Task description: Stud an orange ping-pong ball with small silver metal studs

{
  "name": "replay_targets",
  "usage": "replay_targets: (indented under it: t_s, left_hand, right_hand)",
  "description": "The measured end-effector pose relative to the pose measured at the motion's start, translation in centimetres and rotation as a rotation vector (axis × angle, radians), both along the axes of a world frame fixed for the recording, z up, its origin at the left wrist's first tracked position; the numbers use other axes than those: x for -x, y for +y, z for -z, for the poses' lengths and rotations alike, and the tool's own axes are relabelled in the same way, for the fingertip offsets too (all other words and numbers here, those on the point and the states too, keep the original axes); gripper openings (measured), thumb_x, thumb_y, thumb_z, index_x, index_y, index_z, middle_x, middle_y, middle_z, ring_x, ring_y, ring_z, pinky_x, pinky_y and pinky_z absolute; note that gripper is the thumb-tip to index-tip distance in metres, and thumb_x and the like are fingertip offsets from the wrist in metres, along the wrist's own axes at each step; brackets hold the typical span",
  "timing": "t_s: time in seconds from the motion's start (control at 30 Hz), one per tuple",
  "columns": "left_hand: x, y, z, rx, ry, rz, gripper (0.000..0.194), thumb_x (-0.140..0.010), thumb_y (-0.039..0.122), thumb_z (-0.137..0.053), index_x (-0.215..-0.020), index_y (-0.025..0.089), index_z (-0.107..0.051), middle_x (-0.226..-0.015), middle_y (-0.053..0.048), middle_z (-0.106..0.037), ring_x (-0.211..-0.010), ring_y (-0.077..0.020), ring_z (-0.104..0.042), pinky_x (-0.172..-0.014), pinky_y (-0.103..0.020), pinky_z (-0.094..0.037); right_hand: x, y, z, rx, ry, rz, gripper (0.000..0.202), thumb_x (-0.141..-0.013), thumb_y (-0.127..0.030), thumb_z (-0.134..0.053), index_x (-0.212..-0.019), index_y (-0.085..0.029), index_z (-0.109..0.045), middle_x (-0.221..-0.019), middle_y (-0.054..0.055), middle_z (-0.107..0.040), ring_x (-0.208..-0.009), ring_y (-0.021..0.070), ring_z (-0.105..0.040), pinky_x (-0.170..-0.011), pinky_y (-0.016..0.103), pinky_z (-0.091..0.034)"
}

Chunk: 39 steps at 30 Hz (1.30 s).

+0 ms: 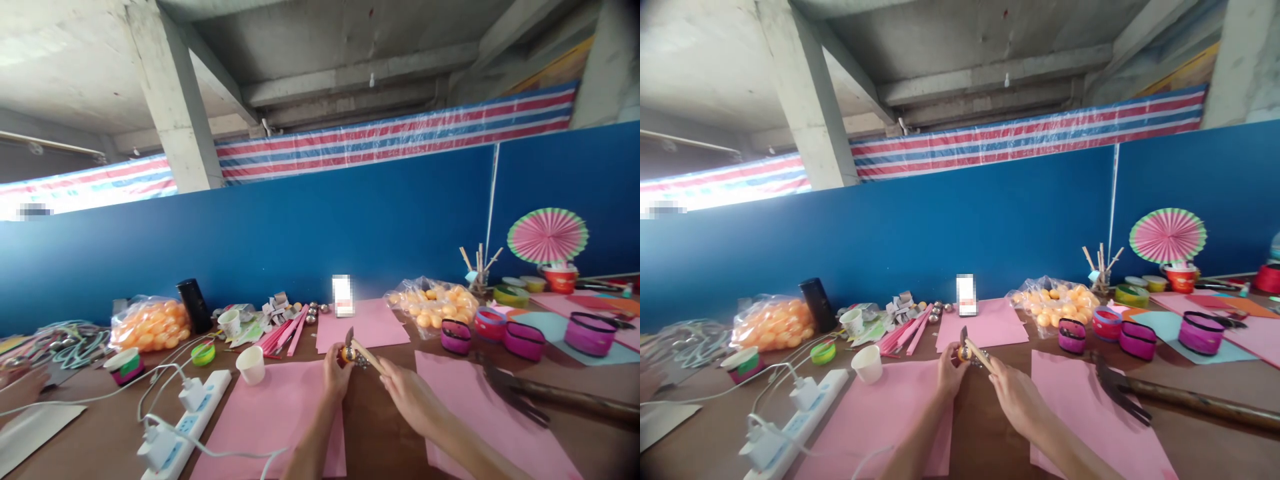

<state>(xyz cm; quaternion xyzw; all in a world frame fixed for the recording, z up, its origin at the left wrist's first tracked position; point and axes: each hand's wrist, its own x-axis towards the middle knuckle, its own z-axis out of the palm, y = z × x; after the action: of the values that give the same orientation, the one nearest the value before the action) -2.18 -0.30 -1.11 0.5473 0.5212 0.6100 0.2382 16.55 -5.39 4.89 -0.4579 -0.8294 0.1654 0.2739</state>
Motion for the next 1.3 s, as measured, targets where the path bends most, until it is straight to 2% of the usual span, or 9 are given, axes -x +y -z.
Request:
replay_targets:
  t_s: [0.13, 0.3, 0.73, 0.83, 1.0, 1.13, 1.3]
  left_hand:
    - [0.0, 0.0, 0.0, 0.012, 0.009, 0.002, 0.037, -0.057, 0.005, -0.057, -0.091, 0.018, -0.055, -0.085, -0.002, -0.06, -0.074, -0.0132, -0.058, -0.067, -0.026, -0.047]
    - [0.0, 0.0, 0.0, -0.001, -0.001, 0.0, 0.033, -0.058, 0.01, -0.061, -0.09, 0.019, -0.056, -0.085, -0.002, -0.061, -0.073, -0.0134, -0.059, -0.066, -0.026, -0.048]
    - [-0.2, -0.2, -0.5, 0.036, -0.006, 0.033, 0.035, -0.064, 0.028, -0.062, -0.096, 0.015, -0.056, -0.08, -0.005, -0.064, -0.068, -0.0153, -0.061, -0.065, -0.026, -0.049]
    - [-0.2, -0.5, -0.9, 0.065, 0.044, 0.019, 0.033, -0.065, 0.03, -0.061, -0.094, 0.014, -0.058, -0.076, -0.004, -0.065, -0.066, -0.0157, -0.06, -0.063, -0.026, -0.048]
    - [-0.3, -0.8, -1.6, 0.096, 0.122, 0.007, 0.029, -0.067, 0.033, -0.058, -0.088, 0.014, -0.062, -0.069, -0.003, -0.065, -0.061, -0.0151, -0.059, -0.059, -0.025, -0.046]
    - [-0.2, -0.8, -1.6, 0.102, 0.135, -0.033, 0.032, -0.066, 0.035, -0.058, -0.09, 0.014, -0.062, -0.072, -0.004, -0.065, -0.063, -0.0157, -0.059, -0.061, -0.025, -0.046]
    - [-0.2, -0.7, -1.4, 0.106, 0.09, -0.003, 0.032, -0.066, 0.034, -0.058, -0.09, 0.014, -0.061, -0.073, -0.004, -0.065, -0.064, -0.0158, -0.06, -0.062, -0.026, -0.047]
  right_hand:
    - [0.0, -0.1, -0.6, 0.031, -0.033, 0.002, 0.028, -0.085, -0.021, -0.031, -0.108, -0.022, -0.048, -0.083, 0.005, -0.064, -0.073, 0.017, -0.061, -0.059, 0.023, -0.038]
    - [0.1, -0.2, -1.1, 0.045, -0.01, 0.007, 0.028, -0.086, -0.021, -0.028, -0.107, -0.02, -0.047, -0.083, 0.005, -0.063, -0.071, 0.0162, -0.06, -0.059, 0.023, -0.038]
    - [0.2, -0.6, -0.7, 0.001, 0.012, -0.004, 0.032, -0.085, -0.02, -0.028, -0.113, -0.022, -0.045, -0.089, 0.005, -0.063, -0.079, 0.0176, -0.061, -0.064, 0.024, -0.041]
    - [0.1, -0.8, -0.3, -0.039, 0.032, 0.012, 0.034, -0.085, -0.021, -0.029, -0.117, -0.023, -0.042, -0.095, 0.005, -0.063, -0.083, 0.0178, -0.06, -0.068, 0.026, -0.042]
    - [0.0, -0.8, 0.4, -0.032, 0.022, 0.006, 0.033, -0.084, -0.02, -0.029, -0.114, -0.025, -0.044, -0.093, 0.004, -0.063, -0.08, 0.0173, -0.061, -0.066, 0.025, -0.043]
    - [-0.2, -0.5, 0.8, -0.064, 0.031, 0.036, 0.036, -0.085, -0.022, -0.03, -0.119, -0.022, -0.041, -0.097, 0.007, -0.062, -0.083, 0.018, -0.061, -0.069, 0.027, -0.043]
    - [-0.2, -0.5, 0.6, -0.013, 0.037, 0.014, 0.034, -0.085, -0.022, -0.028, -0.115, -0.023, -0.043, -0.093, 0.005, -0.063, -0.08, 0.0179, -0.061, -0.067, 0.026, -0.042]
